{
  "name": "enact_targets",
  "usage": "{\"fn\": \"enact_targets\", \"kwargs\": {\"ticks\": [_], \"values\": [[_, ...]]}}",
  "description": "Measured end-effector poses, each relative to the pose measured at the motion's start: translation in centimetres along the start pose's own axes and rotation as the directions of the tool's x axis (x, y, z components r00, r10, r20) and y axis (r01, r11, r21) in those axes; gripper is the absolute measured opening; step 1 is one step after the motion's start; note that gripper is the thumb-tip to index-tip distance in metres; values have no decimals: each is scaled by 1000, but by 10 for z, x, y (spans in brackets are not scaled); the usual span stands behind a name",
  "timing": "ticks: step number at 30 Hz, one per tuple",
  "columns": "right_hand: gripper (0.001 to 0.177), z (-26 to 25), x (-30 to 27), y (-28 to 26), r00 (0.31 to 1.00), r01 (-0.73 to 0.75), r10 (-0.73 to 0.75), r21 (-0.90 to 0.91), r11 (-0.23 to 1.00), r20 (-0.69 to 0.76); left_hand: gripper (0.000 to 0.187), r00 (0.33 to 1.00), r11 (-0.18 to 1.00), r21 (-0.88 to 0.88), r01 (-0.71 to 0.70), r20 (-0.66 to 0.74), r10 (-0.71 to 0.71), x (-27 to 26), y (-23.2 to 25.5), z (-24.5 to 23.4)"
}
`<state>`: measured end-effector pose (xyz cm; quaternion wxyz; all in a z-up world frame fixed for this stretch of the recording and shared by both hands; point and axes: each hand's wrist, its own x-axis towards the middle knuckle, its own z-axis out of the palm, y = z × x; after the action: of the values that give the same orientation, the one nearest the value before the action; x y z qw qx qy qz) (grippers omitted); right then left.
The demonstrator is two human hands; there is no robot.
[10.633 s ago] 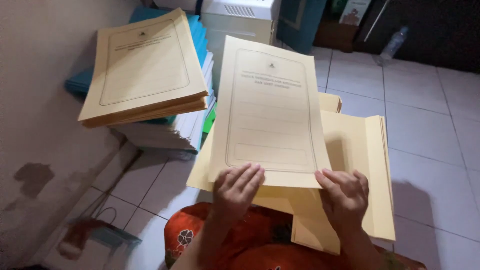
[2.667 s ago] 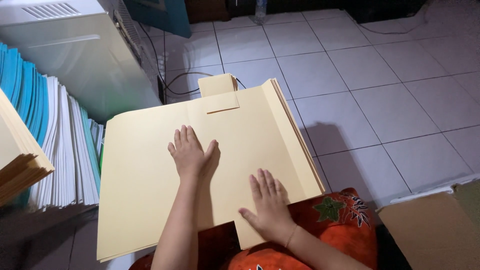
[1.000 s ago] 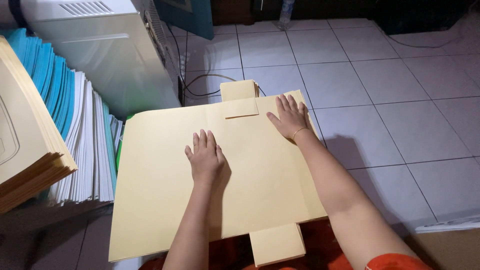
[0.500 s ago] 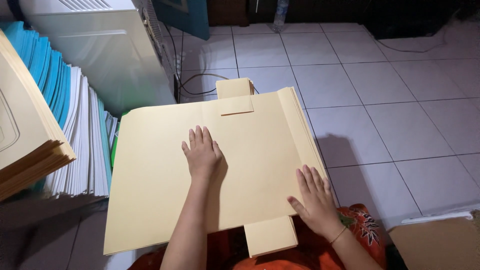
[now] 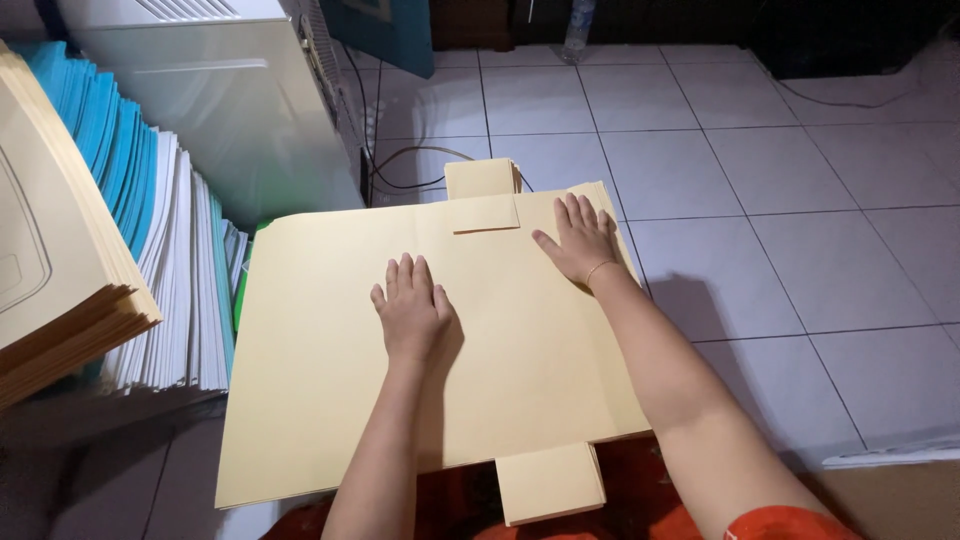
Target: The person sits on the floor and repeatedly opens and flattens manila folders by hand. They smooth the folder surfaces and fold the top and bottom flaps inward, then place each folder back into a stack.
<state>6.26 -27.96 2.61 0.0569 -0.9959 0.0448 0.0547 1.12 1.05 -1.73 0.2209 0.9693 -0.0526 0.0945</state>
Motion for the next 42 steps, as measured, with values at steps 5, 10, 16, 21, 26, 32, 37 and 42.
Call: {"fn": "enact_targets", "kwargs": {"ticks": [5, 10, 16, 21, 26, 32, 37, 42], "values": [[90, -3, -36, -8, 1000, -20, 20, 8, 1000, 5, 61, 1000, 1000, -7, 11, 22, -11, -5, 7, -11], [84, -12, -164, -13, 999, 17, -19, 47, 999, 28, 61, 1000, 1000, -9, 9, 6, -9, -5, 5, -5], [87, 23, -255, 5, 997, 18, -20, 23, 1000, 75, 62, 1000, 1000, 2, 22, 19, -22, -7, 11, -8], [85, 2, -202, -4, 994, 39, -39, 2, 999, 103, 62, 1000, 1000, 10, 14, 28, -14, -3, 6, -4], [93, 6, -58, 3, 999, 34, -34, -19, 999, 27, 62, 999, 999, -11, 30, 40, -30, -2, 7, -9], [92, 4, 8, 2, 999, 0, -1, -24, 1000, -39, 62, 999, 1000, -3, 21, 37, -21, -2, 8, -11], [90, -2, -63, 1, 1000, 10, -10, 5, 1000, -16, 62, 1000, 1000, 10, 6, 19, -6, -2, 6, -8], [85, 4, -187, 2, 999, 37, -37, 21, 999, 19, 61, 1000, 1000, 27, 8, -4, -8, -4, 3, -3]]}}
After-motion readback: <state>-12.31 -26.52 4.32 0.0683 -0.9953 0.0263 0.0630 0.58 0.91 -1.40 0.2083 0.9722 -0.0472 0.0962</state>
